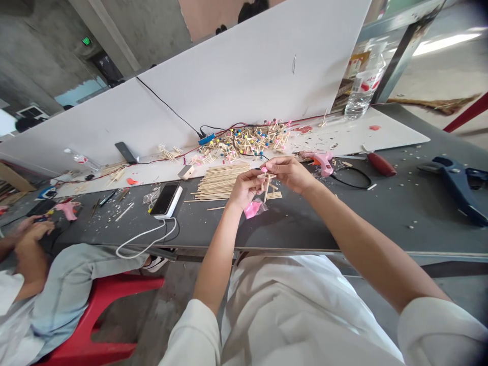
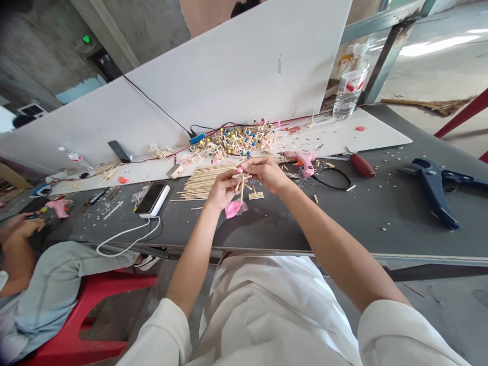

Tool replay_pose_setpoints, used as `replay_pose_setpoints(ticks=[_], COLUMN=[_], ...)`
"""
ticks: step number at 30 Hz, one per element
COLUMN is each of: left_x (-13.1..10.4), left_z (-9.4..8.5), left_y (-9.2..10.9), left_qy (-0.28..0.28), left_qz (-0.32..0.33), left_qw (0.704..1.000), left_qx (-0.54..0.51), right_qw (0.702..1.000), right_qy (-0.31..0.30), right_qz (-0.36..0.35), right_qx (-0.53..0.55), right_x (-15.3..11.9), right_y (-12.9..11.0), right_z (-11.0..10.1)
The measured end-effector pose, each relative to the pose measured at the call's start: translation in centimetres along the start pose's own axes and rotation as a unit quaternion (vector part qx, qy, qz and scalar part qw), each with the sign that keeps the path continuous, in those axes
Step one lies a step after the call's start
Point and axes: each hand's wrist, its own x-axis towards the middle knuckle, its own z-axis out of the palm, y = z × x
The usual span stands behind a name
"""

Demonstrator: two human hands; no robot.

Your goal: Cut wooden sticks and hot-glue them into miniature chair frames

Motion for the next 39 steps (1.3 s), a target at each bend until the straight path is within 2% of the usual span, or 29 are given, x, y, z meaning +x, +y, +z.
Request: replay_pose_setpoints(ticks=[8,15,19,23,29,39], left_x=[0.00,-0.14,-0.31,-0.42,-0.31,-0.32], left_z=[-0.01,0.11,0.43,0.74,0.73,0.70], left_y=[-0.19,-0.01,0.22,0.35,0.30,0.22], left_qy=[0.010,-0.002,-0.004,0.005,0.022,0.027], left_qz=[0.005,0.000,-0.003,-0.001,0.040,0.049], left_qw=[1.000,1.000,1.000,1.000,0.999,0.998], left_qx=[0.010,0.015,0.005,0.015,0.028,0.042], right_qw=[0.993,0.982,0.978,0.981,0.996,0.999], right_qy=[-0.035,-0.021,-0.033,-0.049,-0.003,0.000], right_qz=[0.080,0.128,0.139,0.119,0.020,0.012], right_qx=[0.077,0.134,0.149,0.147,0.087,0.051], right_x=[-0.32,-0.40,-0.37,-0.38,-0.05,0.08], right_y=[-0.46,-0.65,-0.50,-0.37,-0.10,0.10], right_z=[0.22,0.69,0.53,0.51,0.33,-0.03])
